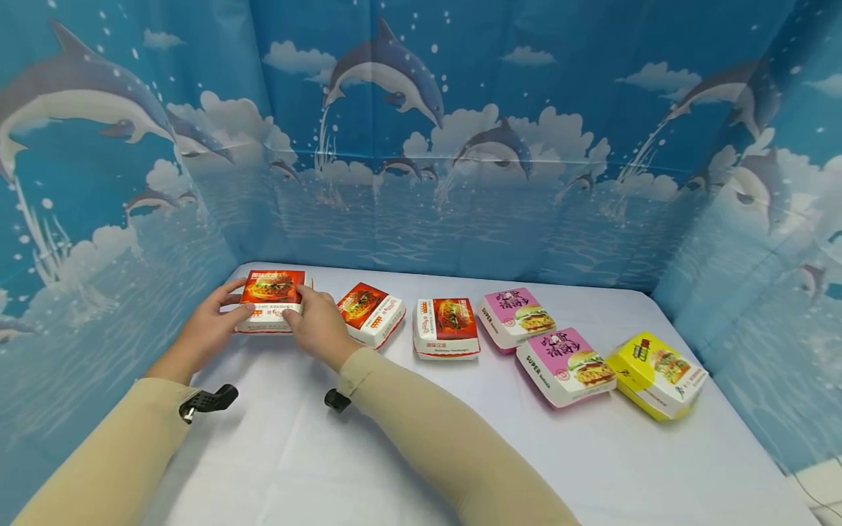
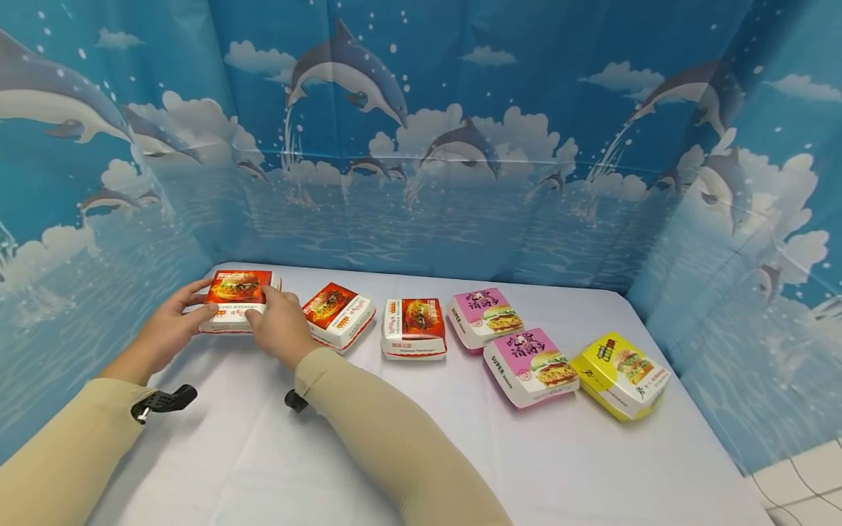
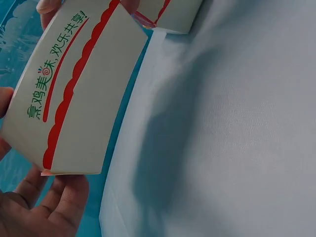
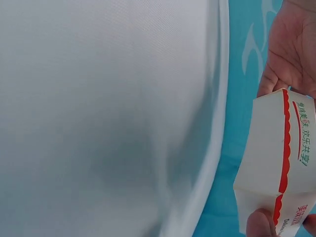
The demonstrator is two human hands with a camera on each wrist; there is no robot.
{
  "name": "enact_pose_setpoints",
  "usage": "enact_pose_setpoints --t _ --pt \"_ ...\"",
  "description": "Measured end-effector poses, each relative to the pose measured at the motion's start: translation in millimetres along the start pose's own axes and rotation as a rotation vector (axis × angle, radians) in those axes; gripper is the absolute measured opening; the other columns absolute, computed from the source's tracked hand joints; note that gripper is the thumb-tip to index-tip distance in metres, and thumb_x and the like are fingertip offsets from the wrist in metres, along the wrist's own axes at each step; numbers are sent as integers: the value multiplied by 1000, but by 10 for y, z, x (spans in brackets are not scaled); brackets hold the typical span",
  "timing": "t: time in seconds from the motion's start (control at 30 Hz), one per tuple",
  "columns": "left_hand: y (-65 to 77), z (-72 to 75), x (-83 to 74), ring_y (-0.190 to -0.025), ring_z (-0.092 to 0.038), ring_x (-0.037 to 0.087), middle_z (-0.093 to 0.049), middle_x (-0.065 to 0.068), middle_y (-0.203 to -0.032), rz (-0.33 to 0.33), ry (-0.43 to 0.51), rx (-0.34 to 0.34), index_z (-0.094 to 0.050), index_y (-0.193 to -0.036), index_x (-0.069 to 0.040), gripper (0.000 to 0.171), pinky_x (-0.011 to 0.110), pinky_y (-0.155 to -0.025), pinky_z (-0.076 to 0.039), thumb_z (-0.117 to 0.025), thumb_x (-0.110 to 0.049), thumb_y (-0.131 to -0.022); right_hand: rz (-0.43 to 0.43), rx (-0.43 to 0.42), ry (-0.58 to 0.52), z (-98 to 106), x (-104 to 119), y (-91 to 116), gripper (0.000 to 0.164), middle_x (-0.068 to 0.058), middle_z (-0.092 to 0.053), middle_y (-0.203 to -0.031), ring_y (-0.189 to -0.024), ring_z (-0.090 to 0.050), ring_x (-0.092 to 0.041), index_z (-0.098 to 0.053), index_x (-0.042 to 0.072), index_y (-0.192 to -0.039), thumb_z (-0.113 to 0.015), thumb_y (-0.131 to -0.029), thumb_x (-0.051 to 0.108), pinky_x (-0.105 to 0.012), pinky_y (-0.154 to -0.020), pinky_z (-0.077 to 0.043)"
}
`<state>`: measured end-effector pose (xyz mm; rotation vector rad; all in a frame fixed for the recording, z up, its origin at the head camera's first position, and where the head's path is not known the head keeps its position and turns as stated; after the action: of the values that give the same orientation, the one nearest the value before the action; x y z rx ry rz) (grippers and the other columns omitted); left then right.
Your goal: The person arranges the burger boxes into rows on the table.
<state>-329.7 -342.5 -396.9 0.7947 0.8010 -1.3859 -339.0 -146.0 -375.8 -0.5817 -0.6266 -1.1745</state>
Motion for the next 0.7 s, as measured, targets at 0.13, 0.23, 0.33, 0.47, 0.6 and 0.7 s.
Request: enact_pose_setpoints --t 0.13,0.23,0.33,0.47,0.6,0.7 --pt "38 -10 -78 -141 -43 51 -24 33 -165 -18 16 22 -13 -171 -24 77 20 -81 -54 -54 -41 -109 48 -25 31 99 40 57 62 -4 -60 -153 -142 -55 -17 -47 20 -160 -67 -104 37 -34 -114 -50" --pt "44 -24 -124 -139 -46 49 -27 32 -163 -38 25 30 -13 -171 -24 75 20 -80 -54 -54 -37 -109 79 -26 61 173 58 105 65 -3 -58 -156 -145 -54 -18 -44 20 -162 -67 -104 38 -35 -117 -48" --pt "61 -56 -178 -137 -48 46 -29 31 -161 -54 44 51 -12 -171 -26 76 21 -81 -55 -55 -35 -109 94 -15 74 245 60 165 67 -3 -55 -159 -147 -52 -18 -42 19 -163 -67 -104 38 -36 -119 -46" --pt "114 -108 -283 -130 -53 39 -32 30 -155 -76 43 87 -13 -171 -26 77 21 -82 -55 -57 -35 -109 87 11 73 321 35 244 69 -2 -51 -162 -150 -48 -19 -39 19 -164 -67 -104 39 -37 -121 -43" --pt "177 -147 -375 -115 -58 22 -37 26 -148 -89 21 113 -13 -171 -25 77 24 -82 -56 -58 -33 -109 67 35 74 377 7 318 71 -2 -50 -163 -151 -47 -20 -37 22 -165 -67 -103 41 -39 -121 -44" --pt "218 -177 -412 -108 -59 16 -39 24 -146 -88 -2 129 -13 -171 -26 78 27 -81 -57 -59 -31 -108 56 47 74 413 -19 377 72 -3 -49 -163 -150 -48 -21 -37 24 -165 -67 -103 42 -41 -120 -45"
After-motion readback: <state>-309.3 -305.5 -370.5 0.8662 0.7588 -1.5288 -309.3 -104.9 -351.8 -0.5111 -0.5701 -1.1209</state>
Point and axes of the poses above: each hand's wrist, its own y-axis away from the middle knuckle, its own z-axis out of the back of the hand, x = y × z, the point moved 8 cm from there along -y, towards the middle knuckle
